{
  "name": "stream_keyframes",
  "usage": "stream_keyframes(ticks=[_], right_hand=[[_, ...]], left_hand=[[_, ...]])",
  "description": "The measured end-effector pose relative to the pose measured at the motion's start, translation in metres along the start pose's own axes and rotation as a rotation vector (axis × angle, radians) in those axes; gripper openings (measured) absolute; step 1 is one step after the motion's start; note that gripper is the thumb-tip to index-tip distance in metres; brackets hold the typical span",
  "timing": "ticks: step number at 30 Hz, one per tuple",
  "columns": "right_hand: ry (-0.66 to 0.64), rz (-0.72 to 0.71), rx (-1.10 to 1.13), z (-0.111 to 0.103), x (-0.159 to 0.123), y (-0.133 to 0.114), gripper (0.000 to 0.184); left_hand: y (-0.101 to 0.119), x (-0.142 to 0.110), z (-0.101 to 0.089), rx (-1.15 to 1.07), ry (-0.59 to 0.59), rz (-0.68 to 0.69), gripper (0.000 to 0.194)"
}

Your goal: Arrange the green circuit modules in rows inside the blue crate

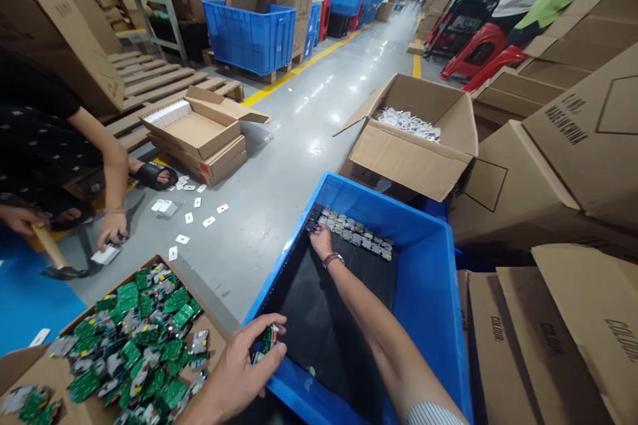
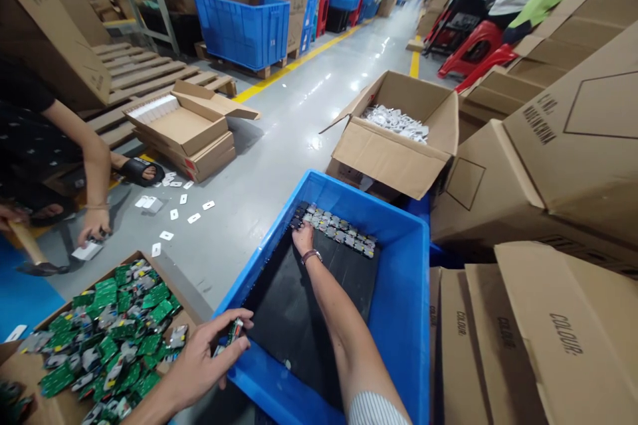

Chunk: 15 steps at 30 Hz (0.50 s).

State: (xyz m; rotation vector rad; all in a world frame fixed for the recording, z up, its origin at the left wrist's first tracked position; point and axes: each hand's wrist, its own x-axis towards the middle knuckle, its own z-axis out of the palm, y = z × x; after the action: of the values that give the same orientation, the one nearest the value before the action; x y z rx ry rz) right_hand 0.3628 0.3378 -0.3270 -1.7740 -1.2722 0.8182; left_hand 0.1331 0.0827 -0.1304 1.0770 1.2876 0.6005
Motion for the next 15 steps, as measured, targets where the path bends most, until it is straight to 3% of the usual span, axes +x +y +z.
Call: stream_keyframes(ticks=[4,7,9,13,15], right_hand=[[-0.02,0.053,0.118,-0.013,-0.014,-0.02,0.042],[-0.111,0.071,0.247,-0.031,-0.047,-0.043,0.038],[-0.339,0.142,0.43,-0.045,-0.079,-0.064,0.041],[-0.983,0.377,0.703,-0.077,-0.144,-0.108,0.054],[-1.058,0.402,0.71,-0.088,-0.172,-0.123,0.056]], left_hand=[[0.005,0.001,-0.001,-0.047,0.005,-0.028,0.058],[0.007,0.006,-0.003,-0.133,0.004,-0.034,0.063],[0.006,0.007,-0.004,-0.214,0.005,-0.017,0.069],[-0.004,0.003,-0.002,-0.296,-0.006,0.027,0.091],[-0.008,-0.002,0.002,-0.326,-0.015,0.084,0.101]])
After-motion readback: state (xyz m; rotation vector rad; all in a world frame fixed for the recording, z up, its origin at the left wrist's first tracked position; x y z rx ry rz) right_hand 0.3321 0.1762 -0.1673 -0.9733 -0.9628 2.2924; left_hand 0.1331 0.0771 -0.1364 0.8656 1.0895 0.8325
